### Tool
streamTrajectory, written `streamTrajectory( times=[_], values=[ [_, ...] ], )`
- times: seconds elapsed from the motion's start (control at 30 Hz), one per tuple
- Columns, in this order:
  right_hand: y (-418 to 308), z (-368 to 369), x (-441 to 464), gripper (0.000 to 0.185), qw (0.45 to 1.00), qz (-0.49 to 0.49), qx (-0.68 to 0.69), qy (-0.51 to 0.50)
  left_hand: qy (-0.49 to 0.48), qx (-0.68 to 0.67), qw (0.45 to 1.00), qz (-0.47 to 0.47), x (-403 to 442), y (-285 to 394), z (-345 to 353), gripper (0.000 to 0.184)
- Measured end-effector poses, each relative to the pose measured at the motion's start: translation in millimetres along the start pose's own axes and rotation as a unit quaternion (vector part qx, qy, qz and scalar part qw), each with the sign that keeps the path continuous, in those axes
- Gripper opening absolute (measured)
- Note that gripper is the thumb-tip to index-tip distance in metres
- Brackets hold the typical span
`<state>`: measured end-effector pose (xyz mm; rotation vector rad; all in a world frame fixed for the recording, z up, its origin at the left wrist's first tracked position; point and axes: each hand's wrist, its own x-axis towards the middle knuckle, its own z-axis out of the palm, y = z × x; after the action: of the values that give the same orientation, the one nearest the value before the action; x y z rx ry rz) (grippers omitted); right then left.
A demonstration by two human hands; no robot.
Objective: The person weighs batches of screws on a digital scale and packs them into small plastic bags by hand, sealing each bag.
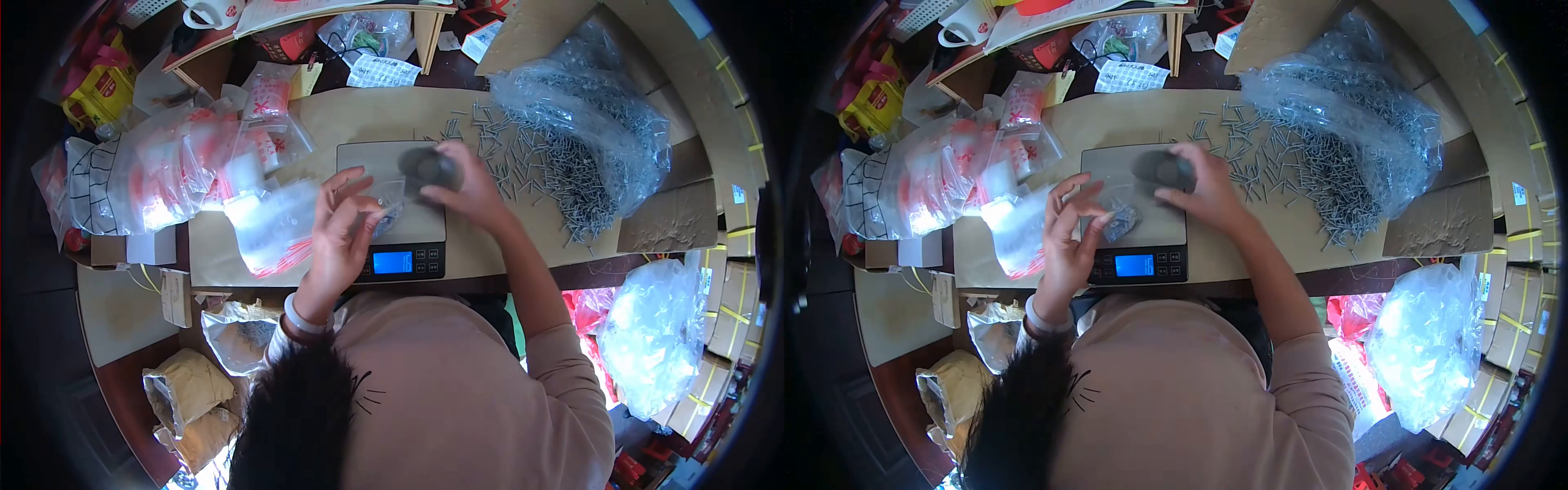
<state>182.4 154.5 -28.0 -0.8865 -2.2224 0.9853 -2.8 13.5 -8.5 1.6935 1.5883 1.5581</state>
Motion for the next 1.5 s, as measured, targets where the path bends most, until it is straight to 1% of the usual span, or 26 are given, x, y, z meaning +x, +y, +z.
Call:
streamTrajectory(
  times=[0.03, 0.07, 0.17, 0.27, 0.37, 0.4, 0.5, 0.53, 0.63, 0.77, 0.8, 0.83, 0.9, 0.93, 1.03, 1.07, 1.13, 1.2, 1.23, 1.27, 1.33, 1.37, 1.4, 1.43, 1.47, 1.5],
  values=[
    [6, 11, -6, 0.062, 0.996, -0.03, -0.084, 0.008, 0.006, -0.03, 0.999, -0.007, 0, -1, -2, 0.01],
    [11, 18, -11, 0.064, 0.984, -0.059, -0.167, 0.016, -0.008, -0.091, 0.995, -0.045, -1, 4, -7, 0.007],
    [-22, 5, -7, 0.051, 0.993, -0.104, -0.048, 0.009, -0.014, -0.126, 0.989, -0.078, 1, 19, -17, 0.007],
    [-44, -10, -2, 0.029, 0.977, -0.194, 0.0, -0.084, -0.017, -0.169, 0.985, -0.036, -4, 17, -19, 0.007],
    [-66, -12, -10, 0.013, 0.973, -0.227, -0.027, -0.03, -0.048, -0.257, 0.963, -0.063, -10, 21, -23, 0.01],
    [-76, -14, -12, 0.014, 0.97, -0.239, -0.044, -0.029, -0.034, -0.305, 0.948, -0.083, -6, 34, -19, 0.015],
    [-84, -10, -20, 0.014, 0.956, -0.28, -0.079, -0.038, -0.117, -0.17, 0.971, -0.117, -9, 30, -17, 0.018],
    [-84, -10, -20, 0.013, 0.954, -0.284, -0.086, -0.041, -0.117, -0.161, 0.975, -0.104, -6, 33, -14, 0.017],
    [-91, -15, -19, 0.014, 0.956, -0.275, -0.085, -0.049, -0.132, -0.086, 0.981, -0.11, -5, 39, -13, 0.012],
    [-94, -15, -20, 0.021, 0.949, -0.295, -0.086, -0.067, -0.129, -0.104, 0.982, -0.092, -9, 47, -10, 0.012],
    [-94, -15, -21, 0.023, 0.947, -0.303, -0.084, -0.07, -0.142, -0.113, 0.977, -0.109, -7, 50, -12, 0.013],
    [-93, -15, -22, 0.025, 0.944, -0.31, -0.082, -0.072, -0.144, -0.136, 0.975, -0.102, -7, 49, -14, 0.012],
    [-94, -28, -24, 0.026, 0.948, -0.306, -0.077, -0.048, -0.147, -0.184, 0.968, -0.086, -6, 46, -19, 0.011],
    [-94, -33, -24, 0.027, 0.949, -0.303, -0.076, -0.035, -0.133, -0.185, 0.968, -0.103, -6, 45, -21, 0.011],
    [-86, -33, -27, 0.028, 0.957, -0.281, -0.06, -0.033, -0.096, -0.191, 0.965, -0.154, -6, 43, -30, 0.009],
    [-84, -31, -28, 0.026, 0.96, -0.274, -0.047, -0.042, -0.098, -0.165, 0.965, -0.181, -6, 49, -33, 0.007],
    [-79, -27, -29, 0.022, 0.964, -0.259, -0.024, -0.06, -0.115, -0.128, 0.968, -0.183, -11, 46, -42, 0.009],
    [-59, -28, -30, 0.016, 0.981, -0.185, -0.003, -0.057, -0.112, -0.09, 0.974, -0.176, -16, 41, -58, 0.014],
    [-46, -30, -28, 0.013, 0.987, -0.148, 0.01, -0.055, -0.108, -0.079, 0.972, -0.192, -23, 38, -74, 0.015],
    [-29, -37, -24, 0.012, 0.993, -0.105, -0.016, -0.041, -0.123, -0.033, 0.974, -0.189, -28, 36, -94, 0.016],
    [21, -52, -24, 0.02, 0.984, -0.046, -0.15, 0.082, -0.123, -0.004, 0.967, -0.222, -42, 37, -130, 0.015],
    [55, -64, -28, 0.023, 0.965, -0.029, -0.231, 0.117, -0.114, 0.006, 0.939, -0.325, -57, 35, -153, 0.015],
    [80, -79, -29, 0.025, 0.939, -0.013, -0.309, 0.15, -0.137, 0.062, 0.938, -0.311, -70, 31, -172, 0.013],
    [104, -91, -32, 0.027, 0.913, 0.07, -0.37, 0.156, -0.167, 0.098, 0.923, -0.333, -81, 31, -188, 0.008],
    [117, -98, -33, 0.029, 0.877, 0.153, -0.426, 0.159, -0.184, 0.129, 0.902, -0.369, -90, 29, -201, 0.008],
    [125, -99, -30, 0.03, 0.859, 0.163, -0.455, 0.17, -0.199, 0.16, 0.879, -0.404, -95, 28, -207, 0.009]
  ],
)
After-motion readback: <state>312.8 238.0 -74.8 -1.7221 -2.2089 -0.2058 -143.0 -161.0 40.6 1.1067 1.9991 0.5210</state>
